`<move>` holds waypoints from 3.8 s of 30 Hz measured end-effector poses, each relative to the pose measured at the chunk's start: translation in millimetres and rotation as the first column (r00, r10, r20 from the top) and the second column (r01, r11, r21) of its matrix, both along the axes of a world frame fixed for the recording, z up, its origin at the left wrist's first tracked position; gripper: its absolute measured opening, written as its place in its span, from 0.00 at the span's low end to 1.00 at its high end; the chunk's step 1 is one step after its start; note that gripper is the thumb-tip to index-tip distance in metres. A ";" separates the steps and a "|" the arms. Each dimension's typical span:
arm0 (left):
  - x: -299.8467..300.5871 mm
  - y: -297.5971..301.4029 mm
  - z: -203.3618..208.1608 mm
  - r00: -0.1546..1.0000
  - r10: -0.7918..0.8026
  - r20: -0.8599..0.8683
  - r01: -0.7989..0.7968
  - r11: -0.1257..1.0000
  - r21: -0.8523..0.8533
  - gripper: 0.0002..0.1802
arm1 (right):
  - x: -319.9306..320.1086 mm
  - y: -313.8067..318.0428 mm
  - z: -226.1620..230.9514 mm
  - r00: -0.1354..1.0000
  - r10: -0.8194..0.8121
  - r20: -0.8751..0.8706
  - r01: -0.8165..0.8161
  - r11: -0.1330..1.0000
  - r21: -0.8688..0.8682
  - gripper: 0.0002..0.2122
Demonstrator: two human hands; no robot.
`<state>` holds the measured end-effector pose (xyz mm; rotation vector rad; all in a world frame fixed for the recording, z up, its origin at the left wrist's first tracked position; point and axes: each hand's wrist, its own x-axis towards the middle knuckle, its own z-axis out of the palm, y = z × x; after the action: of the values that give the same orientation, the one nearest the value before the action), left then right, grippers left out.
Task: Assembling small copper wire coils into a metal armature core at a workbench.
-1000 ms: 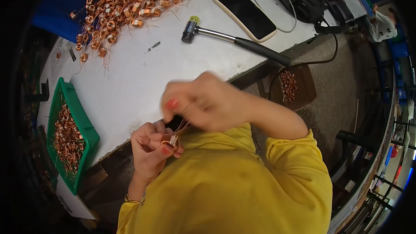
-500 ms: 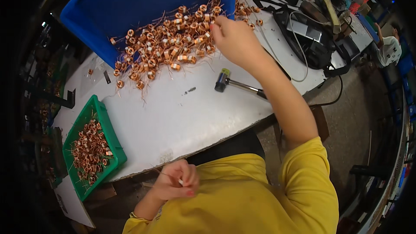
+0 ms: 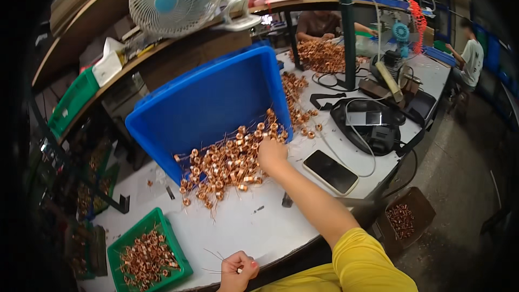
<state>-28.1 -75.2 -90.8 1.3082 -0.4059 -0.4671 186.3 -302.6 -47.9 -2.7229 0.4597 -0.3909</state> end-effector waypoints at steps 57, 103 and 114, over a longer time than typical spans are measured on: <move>39.6 -83.6 0.6 0.708 -0.068 -0.703 -0.152 0.958 -0.245 0.20 | -140.6 -73.6 -3.2 0.810 -0.165 0.562 -0.275 0.741 0.613 0.11; 7.3 -36.5 4.4 0.707 -0.250 -0.662 -0.103 0.889 -0.446 0.18 | -219.5 20.6 -50.5 0.594 0.327 0.735 -0.760 -0.072 0.646 0.42; 2.3 -26.7 -13.7 0.733 -0.171 -0.658 -0.164 0.895 -0.414 0.24 | -215.4 38.1 -51.9 0.665 0.489 0.564 -0.658 0.027 0.752 0.53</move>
<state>-25.8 -101.9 -104.5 0.6045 0.1170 -0.7719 -29.0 -264.5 -99.8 -1.4039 -0.4508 -0.0146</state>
